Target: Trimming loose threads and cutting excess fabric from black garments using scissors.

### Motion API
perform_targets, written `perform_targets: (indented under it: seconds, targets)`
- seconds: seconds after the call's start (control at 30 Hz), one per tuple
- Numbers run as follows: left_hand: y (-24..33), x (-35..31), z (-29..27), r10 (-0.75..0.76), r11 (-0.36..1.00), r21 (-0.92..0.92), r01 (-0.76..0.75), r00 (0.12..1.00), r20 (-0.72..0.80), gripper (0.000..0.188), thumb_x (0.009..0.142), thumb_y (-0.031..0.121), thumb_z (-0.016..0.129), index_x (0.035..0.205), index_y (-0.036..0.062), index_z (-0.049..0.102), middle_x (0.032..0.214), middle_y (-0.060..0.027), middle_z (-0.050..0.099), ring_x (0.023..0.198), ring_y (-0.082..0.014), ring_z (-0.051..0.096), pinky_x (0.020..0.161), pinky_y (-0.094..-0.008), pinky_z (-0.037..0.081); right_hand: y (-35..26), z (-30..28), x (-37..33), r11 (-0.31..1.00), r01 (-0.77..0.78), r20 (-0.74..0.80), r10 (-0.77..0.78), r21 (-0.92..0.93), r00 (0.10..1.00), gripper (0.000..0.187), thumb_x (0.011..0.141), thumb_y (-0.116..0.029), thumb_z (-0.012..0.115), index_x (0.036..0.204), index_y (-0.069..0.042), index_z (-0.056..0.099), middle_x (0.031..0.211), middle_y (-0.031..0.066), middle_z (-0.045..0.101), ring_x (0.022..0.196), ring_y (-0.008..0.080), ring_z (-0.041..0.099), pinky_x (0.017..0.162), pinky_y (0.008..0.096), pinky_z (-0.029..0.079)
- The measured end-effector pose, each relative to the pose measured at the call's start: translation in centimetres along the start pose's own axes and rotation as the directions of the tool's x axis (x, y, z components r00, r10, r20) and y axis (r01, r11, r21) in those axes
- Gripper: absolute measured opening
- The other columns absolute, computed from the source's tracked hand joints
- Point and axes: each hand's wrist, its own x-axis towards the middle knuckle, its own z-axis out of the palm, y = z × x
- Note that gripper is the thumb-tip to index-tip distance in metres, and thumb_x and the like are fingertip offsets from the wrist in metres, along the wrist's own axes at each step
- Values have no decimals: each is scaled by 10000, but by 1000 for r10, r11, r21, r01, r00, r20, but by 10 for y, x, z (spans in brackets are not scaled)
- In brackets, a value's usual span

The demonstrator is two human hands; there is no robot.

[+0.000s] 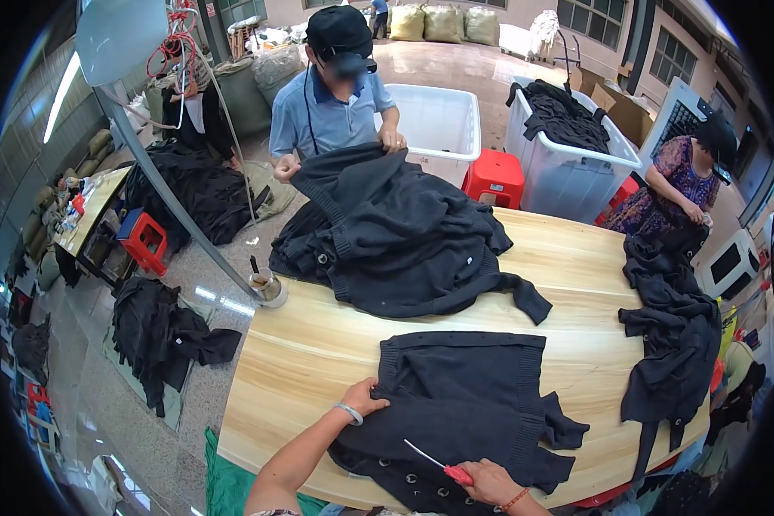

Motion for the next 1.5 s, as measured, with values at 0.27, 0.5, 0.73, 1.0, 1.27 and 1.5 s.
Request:
perform_targets:
  seconds: [0.27,0.5,0.73,1.0,1.27,1.5]
  targets:
    - [112,-48,-40,345,864,-370,-340,937,-54,491,833,209,709,1237,-46,596,1173,-197,666,1132,-268,626,986,-334,462,-31,13,9,988,91,272,-122,122,955,402,903,-312,598,1258,-126,555,965,155,685,886,347,641,803,431,513]
    - [211,-120,-89,608,549,-765,-337,789,88,286,893,-1,608,1175,-7,650,993,-85,663,932,-132,603,846,-249,460,-18,48,45,936,199,190,-260,290,947,546,942,-302,577,1388,-33,414,1277,299,528,1149,404,551,968,418,458]
    - [215,-155,-142,772,287,-840,-460,630,-81,331,763,-157,599,1053,-35,699,763,-100,571,646,-165,517,562,-281,358,36,14,26,982,147,-301,-106,116,948,561,919,-321,606,1383,-47,451,1415,173,453,1335,325,403,1156,441,259]
    - [216,-103,-141,581,315,-752,-579,744,-329,256,845,-110,572,1057,-8,670,877,-59,613,787,-114,547,704,-242,418,108,-97,3,965,-67,-657,-120,-253,744,429,890,-282,614,1276,-96,585,1294,149,583,1239,330,505,1097,455,348]
    - [250,-15,-172,255,49,-867,-495,846,-468,299,888,14,653,1185,-14,639,1023,-73,675,875,-97,637,789,-235,541,88,-264,51,632,-340,-698,-485,-696,527,483,844,-303,715,1230,-36,599,1262,169,597,1184,340,540,1042,437,389]
    - [101,96,-170,164,603,-623,-498,842,-514,385,873,93,703,1225,-35,612,1068,-70,683,923,-123,638,806,-260,524,56,-207,137,882,-116,-297,-28,-456,955,363,831,-260,604,1119,-43,646,1076,221,663,1057,383,617,929,438,472]
